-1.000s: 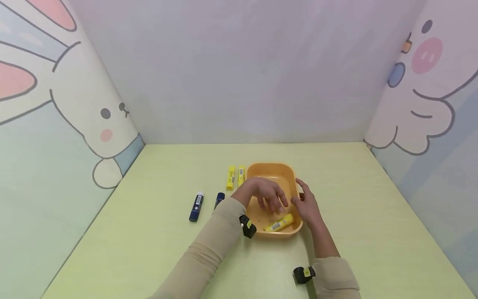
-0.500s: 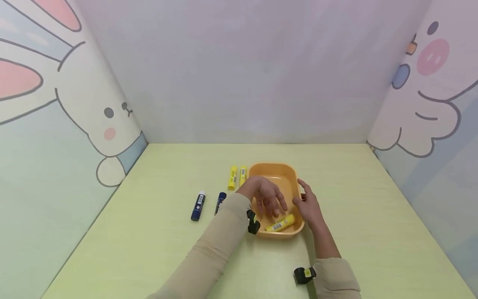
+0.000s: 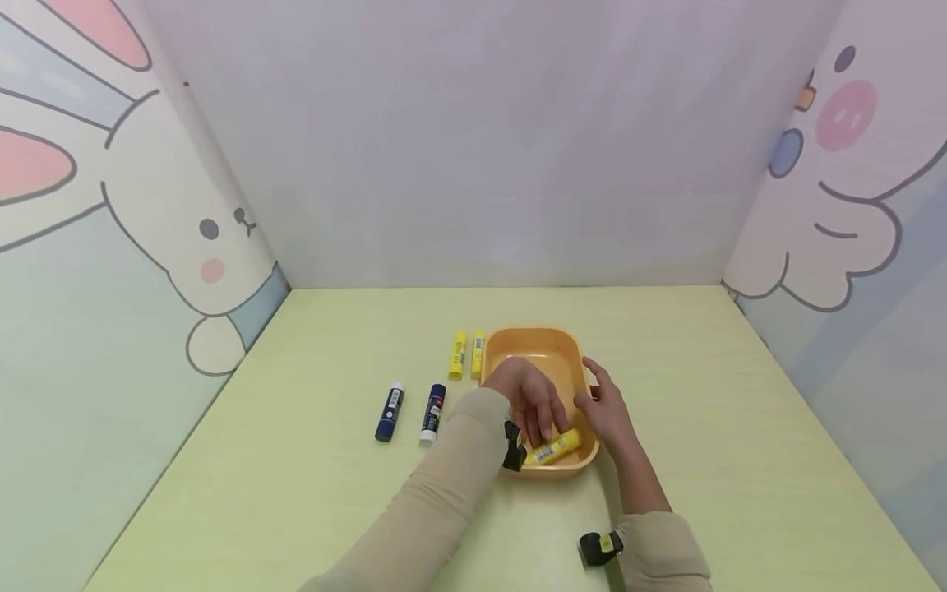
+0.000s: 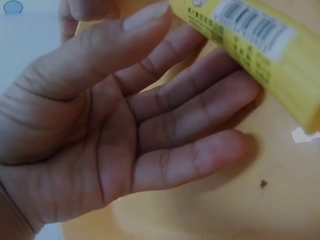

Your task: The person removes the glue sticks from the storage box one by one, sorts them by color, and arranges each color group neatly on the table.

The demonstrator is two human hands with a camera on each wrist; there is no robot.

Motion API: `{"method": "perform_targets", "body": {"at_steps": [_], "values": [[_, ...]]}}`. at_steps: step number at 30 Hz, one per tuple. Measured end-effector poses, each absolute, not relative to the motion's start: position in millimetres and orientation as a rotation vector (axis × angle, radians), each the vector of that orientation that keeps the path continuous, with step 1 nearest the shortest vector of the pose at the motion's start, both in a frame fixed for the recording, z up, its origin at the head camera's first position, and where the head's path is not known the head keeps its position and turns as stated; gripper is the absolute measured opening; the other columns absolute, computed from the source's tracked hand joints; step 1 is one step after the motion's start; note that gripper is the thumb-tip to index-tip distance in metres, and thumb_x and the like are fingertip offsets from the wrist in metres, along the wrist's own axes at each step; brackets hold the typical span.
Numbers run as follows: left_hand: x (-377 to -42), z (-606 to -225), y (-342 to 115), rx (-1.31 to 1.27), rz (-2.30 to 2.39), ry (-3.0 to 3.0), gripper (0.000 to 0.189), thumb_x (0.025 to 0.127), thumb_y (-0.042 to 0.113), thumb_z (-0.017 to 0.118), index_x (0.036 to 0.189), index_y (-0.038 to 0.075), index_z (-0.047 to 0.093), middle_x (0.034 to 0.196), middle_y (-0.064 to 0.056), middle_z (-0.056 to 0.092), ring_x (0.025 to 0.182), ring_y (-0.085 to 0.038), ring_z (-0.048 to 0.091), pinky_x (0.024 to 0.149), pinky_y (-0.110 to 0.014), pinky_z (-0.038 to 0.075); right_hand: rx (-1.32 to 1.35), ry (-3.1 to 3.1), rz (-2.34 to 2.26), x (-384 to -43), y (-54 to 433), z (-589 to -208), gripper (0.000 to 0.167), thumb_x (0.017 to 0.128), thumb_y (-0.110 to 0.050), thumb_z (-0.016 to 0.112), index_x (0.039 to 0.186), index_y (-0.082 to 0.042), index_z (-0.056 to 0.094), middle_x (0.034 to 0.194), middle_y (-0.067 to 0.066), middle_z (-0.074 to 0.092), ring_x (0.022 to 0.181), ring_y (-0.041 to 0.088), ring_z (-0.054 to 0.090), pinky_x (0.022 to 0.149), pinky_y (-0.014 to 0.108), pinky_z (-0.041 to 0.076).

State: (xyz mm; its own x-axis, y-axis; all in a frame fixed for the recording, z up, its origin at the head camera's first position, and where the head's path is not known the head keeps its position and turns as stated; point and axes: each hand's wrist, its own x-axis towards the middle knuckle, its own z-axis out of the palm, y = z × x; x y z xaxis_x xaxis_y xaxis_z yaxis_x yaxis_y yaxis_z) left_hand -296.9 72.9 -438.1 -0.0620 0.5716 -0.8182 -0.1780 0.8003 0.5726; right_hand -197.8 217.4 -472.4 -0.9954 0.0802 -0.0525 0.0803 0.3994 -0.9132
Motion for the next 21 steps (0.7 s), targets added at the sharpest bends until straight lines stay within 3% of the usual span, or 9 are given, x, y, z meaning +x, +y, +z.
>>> {"method": "perform_targets", "body": {"at_steps": [9,21], "values": [[-295,-443,84,0.413,0.569,1.471,0.032,0.088,-0.006,0.058,0.119,0.002,0.056,0.106,-0.014,0.062,0.090,-0.029,0.062,0.078,-0.035,0.050,0.131,2.643,-1.772,-197,214,-472,0.060,0.090,0.005,0.044,0.146,-0.005,0.024,0.118,0.040,0.047,0.106,0.043,0.051,0.077,0.041,0.049],[-289,-430,85,0.396,0.493,1.496,0.023,0.086,-0.009,0.058,0.107,-0.003,0.066,0.106,-0.015,0.062,0.092,-0.026,0.060,0.083,-0.034,0.049,0.191,2.662,-1.718,-199,214,-469,0.058,0.091,0.002,0.043,0.146,-0.006,0.025,0.122,0.039,0.045,0.106,0.043,0.052,0.079,0.045,0.049]]}}
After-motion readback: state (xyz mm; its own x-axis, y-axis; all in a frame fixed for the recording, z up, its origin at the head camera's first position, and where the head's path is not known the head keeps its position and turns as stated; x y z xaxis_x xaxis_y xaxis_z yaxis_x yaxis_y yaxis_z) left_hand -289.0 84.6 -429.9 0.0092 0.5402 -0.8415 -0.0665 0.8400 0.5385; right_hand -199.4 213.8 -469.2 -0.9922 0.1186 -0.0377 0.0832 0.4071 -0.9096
